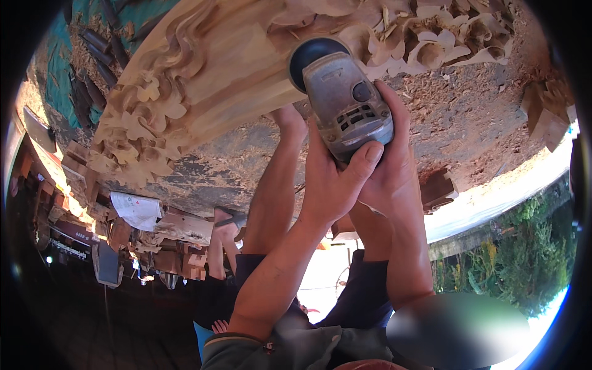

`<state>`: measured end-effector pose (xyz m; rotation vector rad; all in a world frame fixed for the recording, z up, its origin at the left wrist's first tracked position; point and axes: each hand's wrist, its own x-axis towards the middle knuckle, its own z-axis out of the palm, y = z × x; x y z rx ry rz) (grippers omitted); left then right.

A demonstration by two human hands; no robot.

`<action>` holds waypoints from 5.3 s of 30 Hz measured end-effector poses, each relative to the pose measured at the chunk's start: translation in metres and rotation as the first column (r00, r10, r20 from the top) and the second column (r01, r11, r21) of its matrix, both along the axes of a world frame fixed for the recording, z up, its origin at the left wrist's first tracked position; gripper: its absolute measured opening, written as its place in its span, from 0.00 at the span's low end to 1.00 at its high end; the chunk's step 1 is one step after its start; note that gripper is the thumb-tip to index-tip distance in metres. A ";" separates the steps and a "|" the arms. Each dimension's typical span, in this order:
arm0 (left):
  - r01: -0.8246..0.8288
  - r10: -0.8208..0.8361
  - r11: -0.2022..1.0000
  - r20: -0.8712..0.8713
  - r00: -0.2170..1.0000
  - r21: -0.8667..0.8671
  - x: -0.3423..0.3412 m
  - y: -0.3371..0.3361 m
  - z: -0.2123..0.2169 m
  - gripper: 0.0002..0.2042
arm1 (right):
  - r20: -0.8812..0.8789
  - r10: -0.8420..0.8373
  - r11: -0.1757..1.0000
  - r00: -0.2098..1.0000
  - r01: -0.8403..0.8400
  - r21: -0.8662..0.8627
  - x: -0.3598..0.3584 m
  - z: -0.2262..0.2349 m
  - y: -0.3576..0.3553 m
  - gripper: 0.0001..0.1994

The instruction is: The person uses an electric sander to smooth the surface of a large, intricately carved wooden panel. The person moves the sander across the flat areas and around the carved details, generating wood dust.

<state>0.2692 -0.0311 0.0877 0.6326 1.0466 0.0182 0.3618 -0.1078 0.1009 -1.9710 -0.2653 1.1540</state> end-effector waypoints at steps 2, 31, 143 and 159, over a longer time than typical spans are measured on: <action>-0.046 0.046 0.999 -0.036 0.998 0.022 -0.006 -0.006 0.000 0.34 | -0.021 0.015 1.000 1.000 -0.014 0.018 -0.005 -0.005 0.000 0.48; 0.126 -0.085 0.965 -0.179 0.980 0.231 -0.021 0.006 0.000 0.43 | -0.001 0.041 0.999 0.999 -0.041 0.008 -0.013 -0.004 0.015 0.43; 0.318 -0.259 0.920 -0.254 0.932 0.228 -0.020 0.009 0.004 0.34 | -0.058 -0.167 0.959 0.984 0.176 0.221 -0.042 -0.035 -0.016 0.50; 0.344 -0.291 0.901 -0.217 0.932 0.264 -0.026 0.014 -0.002 0.35 | 0.019 -0.222 0.946 0.975 0.211 0.244 -0.052 -0.042 -0.014 0.55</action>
